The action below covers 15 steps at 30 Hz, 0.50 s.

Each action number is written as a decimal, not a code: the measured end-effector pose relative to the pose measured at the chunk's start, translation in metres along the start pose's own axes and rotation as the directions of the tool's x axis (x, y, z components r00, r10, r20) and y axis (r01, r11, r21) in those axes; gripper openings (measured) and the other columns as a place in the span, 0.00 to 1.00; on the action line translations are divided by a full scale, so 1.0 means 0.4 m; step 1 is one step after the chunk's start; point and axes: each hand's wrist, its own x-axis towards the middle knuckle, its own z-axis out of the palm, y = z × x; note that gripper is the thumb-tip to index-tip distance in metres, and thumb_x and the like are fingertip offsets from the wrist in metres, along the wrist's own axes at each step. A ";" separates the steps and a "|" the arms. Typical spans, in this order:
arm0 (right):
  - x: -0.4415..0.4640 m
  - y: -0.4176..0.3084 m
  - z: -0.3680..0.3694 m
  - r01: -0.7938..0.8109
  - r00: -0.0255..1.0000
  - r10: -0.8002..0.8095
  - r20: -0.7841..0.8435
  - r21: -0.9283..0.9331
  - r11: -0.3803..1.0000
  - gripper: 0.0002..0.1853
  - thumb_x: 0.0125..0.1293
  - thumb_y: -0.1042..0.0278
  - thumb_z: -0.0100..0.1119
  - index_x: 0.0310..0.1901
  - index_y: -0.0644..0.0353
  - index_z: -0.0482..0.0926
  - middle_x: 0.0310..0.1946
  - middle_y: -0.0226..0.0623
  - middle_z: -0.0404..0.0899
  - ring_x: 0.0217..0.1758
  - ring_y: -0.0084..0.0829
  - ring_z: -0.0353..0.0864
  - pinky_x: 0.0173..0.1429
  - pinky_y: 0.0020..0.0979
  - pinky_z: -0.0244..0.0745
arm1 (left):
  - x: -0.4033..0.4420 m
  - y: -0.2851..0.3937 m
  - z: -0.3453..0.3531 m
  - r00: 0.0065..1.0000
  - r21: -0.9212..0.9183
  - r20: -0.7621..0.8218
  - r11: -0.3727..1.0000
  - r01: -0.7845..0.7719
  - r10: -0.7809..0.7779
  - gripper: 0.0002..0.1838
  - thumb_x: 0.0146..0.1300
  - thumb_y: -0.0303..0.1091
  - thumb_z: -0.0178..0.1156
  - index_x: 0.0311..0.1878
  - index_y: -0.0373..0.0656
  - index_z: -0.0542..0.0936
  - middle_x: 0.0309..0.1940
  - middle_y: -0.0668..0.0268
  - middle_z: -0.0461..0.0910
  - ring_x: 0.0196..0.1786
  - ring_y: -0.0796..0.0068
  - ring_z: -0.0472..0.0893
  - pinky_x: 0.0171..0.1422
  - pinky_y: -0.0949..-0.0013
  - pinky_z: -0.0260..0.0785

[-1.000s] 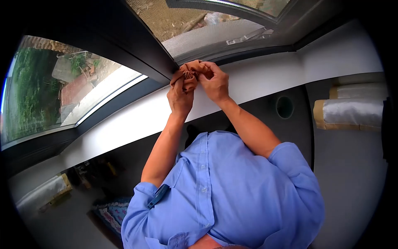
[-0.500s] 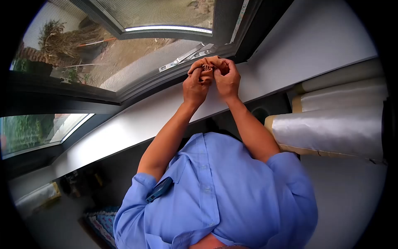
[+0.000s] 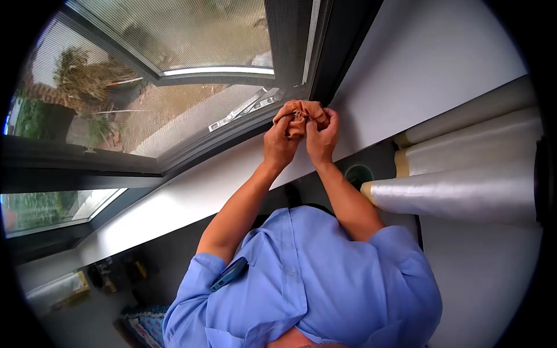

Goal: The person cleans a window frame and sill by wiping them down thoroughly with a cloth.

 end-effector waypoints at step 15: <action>0.323 -0.735 0.083 0.744 0.666 -0.692 -0.278 0.178 0.644 0.17 0.75 0.71 0.63 0.60 0.67 0.78 0.49 0.48 0.84 0.50 0.36 0.87 0.56 0.34 0.83 | 0.484 0.611 -0.237 0.816 0.062 -0.367 0.887 -0.458 0.446 0.19 0.64 0.30 0.70 0.57 0.38 0.81 0.53 0.50 0.87 0.51 0.48 0.90 0.54 0.58 0.82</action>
